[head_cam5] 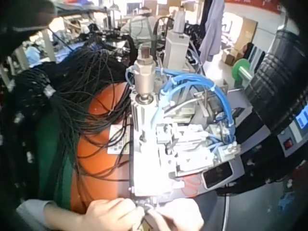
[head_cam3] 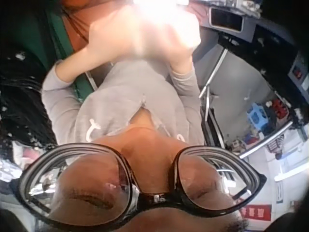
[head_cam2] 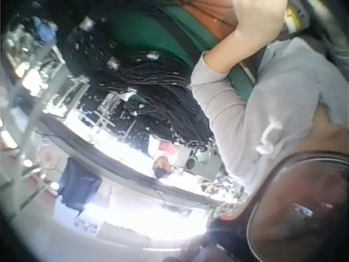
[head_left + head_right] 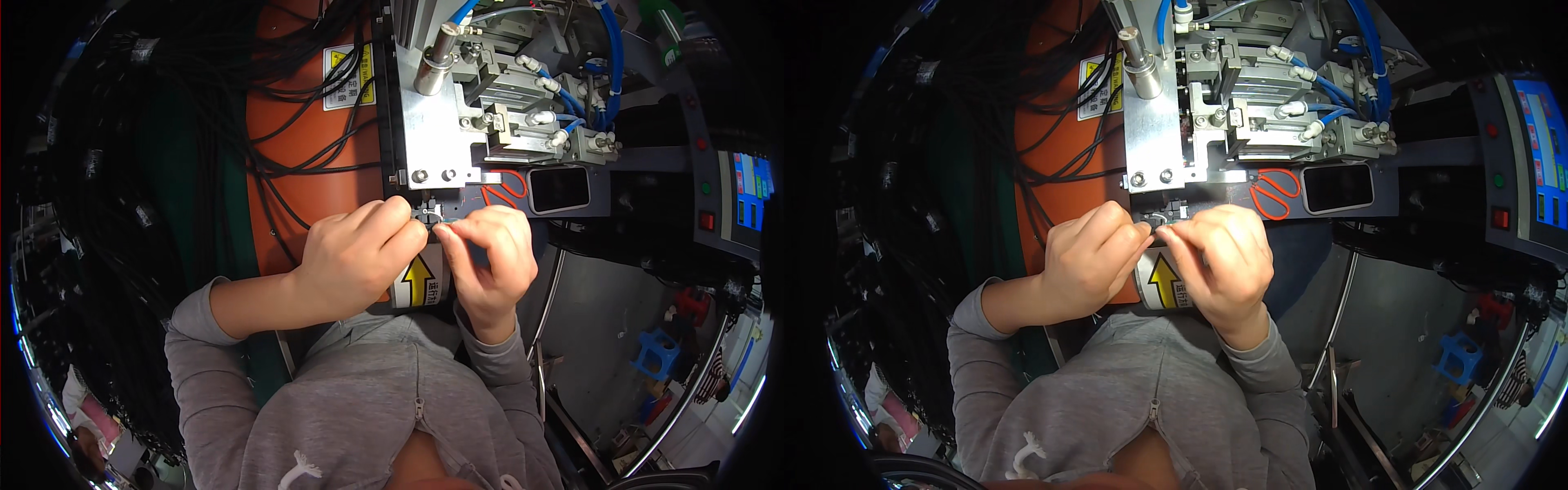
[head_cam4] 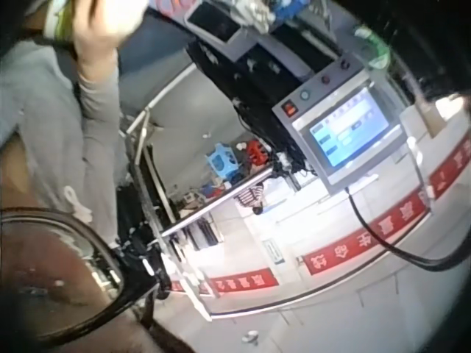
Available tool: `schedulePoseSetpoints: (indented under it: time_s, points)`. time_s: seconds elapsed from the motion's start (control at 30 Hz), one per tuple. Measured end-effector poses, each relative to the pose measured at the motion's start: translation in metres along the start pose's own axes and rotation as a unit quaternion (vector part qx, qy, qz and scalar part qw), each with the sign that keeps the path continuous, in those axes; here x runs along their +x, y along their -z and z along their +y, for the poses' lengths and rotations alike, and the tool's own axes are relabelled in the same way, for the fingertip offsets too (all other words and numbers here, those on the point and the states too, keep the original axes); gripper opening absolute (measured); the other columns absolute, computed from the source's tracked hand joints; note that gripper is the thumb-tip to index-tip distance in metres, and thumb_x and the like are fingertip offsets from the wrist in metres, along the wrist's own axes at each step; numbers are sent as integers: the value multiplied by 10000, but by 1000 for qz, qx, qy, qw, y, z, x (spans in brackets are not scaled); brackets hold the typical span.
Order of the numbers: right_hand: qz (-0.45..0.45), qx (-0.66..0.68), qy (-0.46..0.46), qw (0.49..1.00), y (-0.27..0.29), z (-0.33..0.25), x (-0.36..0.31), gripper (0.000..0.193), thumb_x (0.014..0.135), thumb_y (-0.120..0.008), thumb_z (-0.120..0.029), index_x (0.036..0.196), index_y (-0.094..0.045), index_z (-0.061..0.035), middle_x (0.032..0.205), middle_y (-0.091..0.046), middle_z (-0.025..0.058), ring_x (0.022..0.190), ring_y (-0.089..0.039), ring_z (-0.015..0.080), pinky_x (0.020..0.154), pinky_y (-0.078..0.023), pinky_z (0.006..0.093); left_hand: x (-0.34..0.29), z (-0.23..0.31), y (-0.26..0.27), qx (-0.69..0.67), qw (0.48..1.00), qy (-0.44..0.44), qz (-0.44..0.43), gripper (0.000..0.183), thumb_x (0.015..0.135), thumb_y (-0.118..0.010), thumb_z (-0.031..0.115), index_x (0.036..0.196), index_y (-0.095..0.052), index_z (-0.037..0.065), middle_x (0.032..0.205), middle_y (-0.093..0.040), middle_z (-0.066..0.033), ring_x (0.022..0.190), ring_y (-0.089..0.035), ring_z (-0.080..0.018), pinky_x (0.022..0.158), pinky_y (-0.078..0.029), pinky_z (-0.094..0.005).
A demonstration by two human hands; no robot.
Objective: The person repeatedly picks up black cables from a large bundle, strips the ends, and inserts the exposed wires into a crimping machine. The person then operates the machine to secure the connectors onto the wires. This process is repeated continuously throughout the video.
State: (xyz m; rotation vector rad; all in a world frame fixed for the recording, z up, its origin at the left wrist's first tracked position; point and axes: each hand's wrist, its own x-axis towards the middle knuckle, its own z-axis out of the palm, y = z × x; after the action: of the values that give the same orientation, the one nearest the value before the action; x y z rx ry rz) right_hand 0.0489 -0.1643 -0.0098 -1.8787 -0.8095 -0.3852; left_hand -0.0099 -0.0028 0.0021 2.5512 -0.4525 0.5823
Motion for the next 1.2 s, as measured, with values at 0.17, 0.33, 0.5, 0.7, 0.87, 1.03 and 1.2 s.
schedulePoseSetpoints:
  time_s: [0.17, 0.33, 0.5, 0.7, 0.87, 1.03, 1.2]
  points:
    - [-122, 180, -232, 948, 15, 12, 0, 106, 761, -719, -32, 795, -624, -1, 755, -597, 61, 697, -554, 141, 637, -439, 255, -1, -4, -7, 50, 997, -47, 22, 149, 714, -630, 90, 857, -617, 50, 697, -457, -8, 564, -503, -111, 451, -390, -242]
    - [-105, 259, -273, 920, 17, 25, -12, 60, 802, -671, -17, 813, -628, 22, 802, -606, 58, 714, -543, 94, 636, -434, 230, -4, -1, -9, 68, 995, -75, 12, 298, 687, -663, 50, 984, -679, 24, 636, -475, 5, 542, -498, -106, 435, -373, -239]
    - [-68, 22, -116, 991, 1, 31, -15, 42, 760, -647, 20, 798, -630, 14, 775, -615, 103, 658, -566, 222, 604, -453, 296, -6, -1, -19, 98, 992, -80, -13, 344, 683, -621, 117, 1017, -686, 62, 652, -451, 20, 542, -464, -97, 442, -361, -228]
    - [-81, -52, -90, 991, -8, 27, -17, 67, 734, -642, 17, 737, -584, -17, 707, -560, 87, 659, -515, 255, 593, -417, 344, -5, 1, -21, 128, 990, -43, -45, 350, 684, -624, 122, 1027, -684, 84, 679, -435, 26, 559, -449, -85, 438, -347, -216]
    - [-42, 26, -128, 990, -16, 38, -22, 58, 740, -629, 24, 741, -580, -6, 698, -552, 78, 645, -516, 209, 587, -419, 306, -3, 2, -20, 126, 990, -35, -52, 261, 689, -626, 116, 939, -662, 52, 729, -480, 16, 586, -479, -87, 462, -388, -204]
    - [-29, 240, -327, 914, -20, 49, -33, 62, 800, -586, 5, 745, -558, 18, 673, -541, 50, 611, -487, 99, 573, -399, 238, -1, -4, -24, 114, 992, -48, -25, 171, 690, -625, 117, 847, -634, 48, 731, -500, 12, 593, -508, -90, 480, -422, -213]
    - [-60, 153, -313, 935, -17, 51, -30, 55, 828, -579, -14, 816, -597, 37, 721, -585, 72, 638, -536, 121, 616, -428, 237, 1, -11, -25, 83, 995, -46, -6, 199, 707, -640, 121, 899, -675, 78, 713, -514, 6, 559, -519, -110, 475, -409, -241]
